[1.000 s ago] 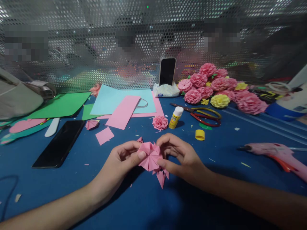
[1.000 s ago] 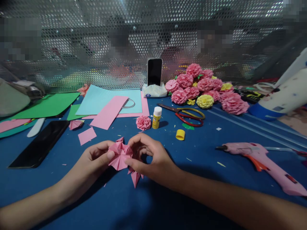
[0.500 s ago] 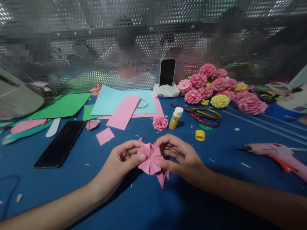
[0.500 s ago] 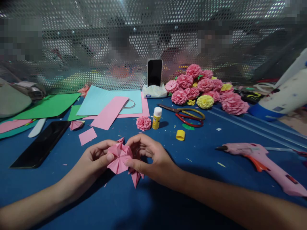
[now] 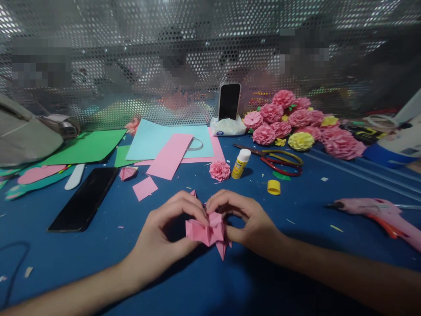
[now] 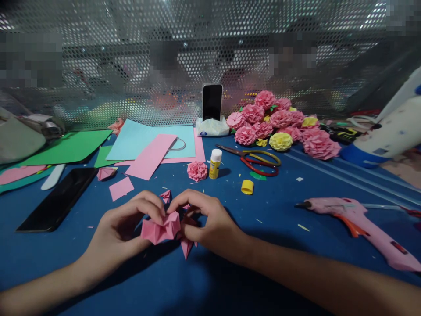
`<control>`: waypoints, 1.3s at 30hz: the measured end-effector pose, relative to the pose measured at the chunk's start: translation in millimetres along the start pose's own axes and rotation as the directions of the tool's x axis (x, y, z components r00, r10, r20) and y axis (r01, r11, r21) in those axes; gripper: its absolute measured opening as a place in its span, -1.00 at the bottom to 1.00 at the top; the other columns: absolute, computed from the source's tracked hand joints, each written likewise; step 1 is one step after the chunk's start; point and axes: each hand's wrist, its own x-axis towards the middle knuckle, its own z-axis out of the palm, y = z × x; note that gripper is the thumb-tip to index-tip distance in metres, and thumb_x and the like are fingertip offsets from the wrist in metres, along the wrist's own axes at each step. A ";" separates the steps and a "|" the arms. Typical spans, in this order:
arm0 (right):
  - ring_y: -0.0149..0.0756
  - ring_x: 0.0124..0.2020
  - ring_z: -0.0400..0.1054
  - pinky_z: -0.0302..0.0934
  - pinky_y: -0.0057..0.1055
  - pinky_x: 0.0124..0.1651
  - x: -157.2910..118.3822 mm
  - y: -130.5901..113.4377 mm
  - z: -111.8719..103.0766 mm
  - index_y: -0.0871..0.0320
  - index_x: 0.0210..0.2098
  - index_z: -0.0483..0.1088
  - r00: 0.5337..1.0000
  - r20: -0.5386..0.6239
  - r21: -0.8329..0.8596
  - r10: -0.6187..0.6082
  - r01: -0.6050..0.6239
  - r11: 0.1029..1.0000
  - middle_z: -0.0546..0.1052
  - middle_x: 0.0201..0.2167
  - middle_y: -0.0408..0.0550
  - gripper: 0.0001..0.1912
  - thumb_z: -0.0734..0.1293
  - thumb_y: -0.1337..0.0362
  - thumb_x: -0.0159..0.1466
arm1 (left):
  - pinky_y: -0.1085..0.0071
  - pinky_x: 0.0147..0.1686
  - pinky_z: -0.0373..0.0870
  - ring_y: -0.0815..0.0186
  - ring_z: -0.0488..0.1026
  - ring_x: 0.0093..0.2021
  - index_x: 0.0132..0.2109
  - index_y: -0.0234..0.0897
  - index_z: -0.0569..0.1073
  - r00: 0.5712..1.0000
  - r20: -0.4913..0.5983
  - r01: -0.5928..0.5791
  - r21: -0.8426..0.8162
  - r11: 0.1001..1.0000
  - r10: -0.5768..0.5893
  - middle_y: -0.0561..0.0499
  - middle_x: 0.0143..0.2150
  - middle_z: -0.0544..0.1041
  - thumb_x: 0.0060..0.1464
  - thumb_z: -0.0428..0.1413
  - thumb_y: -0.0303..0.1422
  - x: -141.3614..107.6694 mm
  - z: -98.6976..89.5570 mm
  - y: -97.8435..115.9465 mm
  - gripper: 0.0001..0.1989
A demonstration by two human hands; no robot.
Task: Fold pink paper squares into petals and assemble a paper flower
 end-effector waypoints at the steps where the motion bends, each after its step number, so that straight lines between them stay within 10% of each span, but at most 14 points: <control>1: -0.43 -0.20 0.42 0.31 -0.52 -0.17 -0.4 0.8 0.1 0.11 -0.19 0.44 1.000 0.004 -0.023 -0.021 0.021 1.000 0.49 -0.18 -0.15 -0.68 0.35 0.59 0.14 | 0.44 -0.02 0.30 0.36 0.43 -0.13 -0.23 -0.22 0.57 0.999 0.012 -0.034 0.033 0.999 0.034 0.05 -0.19 0.49 0.05 0.24 -0.58 -0.8 1.2 2.3 -0.82; 12: -0.28 -0.10 0.38 0.26 -0.37 -0.05 1.2 -0.3 2.9 0.16 -0.13 0.40 0.962 0.148 -0.194 -0.228 0.254 0.947 0.51 -0.14 -0.02 -0.72 0.48 0.39 0.20 | 0.25 -0.08 0.23 0.31 0.44 -0.23 -0.08 -0.20 0.55 0.925 0.167 -0.380 0.413 0.828 0.342 0.04 -0.26 0.55 0.21 0.17 -0.55 -5.2 4.9 6.5 -0.81; 24: -0.15 0.06 0.27 0.24 -0.26 0.00 -9.8 -6.3 0.7 0.06 0.15 0.15 0.907 0.237 -0.294 -0.349 0.409 0.864 0.39 0.02 0.03 -0.36 0.47 0.28 0.17 | 0.53 -0.31 0.36 0.38 0.47 -0.33 -0.13 -0.18 0.52 0.995 0.036 -0.097 0.231 0.968 0.091 0.08 -0.28 0.56 0.19 0.25 -0.24 -19.7 6.6 -0.1 -0.84; 32: -0.25 -0.11 0.30 0.22 -0.30 -0.09 -11.9 -8.2 -0.5 0.07 -0.06 0.31 0.901 0.236 -0.354 -0.365 0.429 0.831 0.38 -0.13 -0.03 -0.63 0.36 -0.04 0.32 | 0.58 -0.31 0.37 0.40 0.49 -0.33 -0.13 -0.17 0.50 0.996 0.082 -0.044 0.228 0.973 0.026 0.11 -0.30 0.57 0.12 0.31 -0.38 -23.9 5.9 -3.4 -0.81; 39: -0.31 -0.14 0.30 0.21 -0.33 -0.08 -11.6 -9.2 -1.5 0.09 -0.14 0.34 0.904 0.246 -0.373 -0.349 0.420 0.827 0.35 -0.15 -0.06 -0.77 0.38 0.10 0.33 | 0.57 -0.30 0.37 0.39 0.50 -0.32 -0.13 -0.16 0.48 0.992 0.125 -0.017 0.275 0.961 -0.018 0.11 -0.27 0.57 0.17 0.27 -0.34 -22.5 5.2 -6.3 -0.85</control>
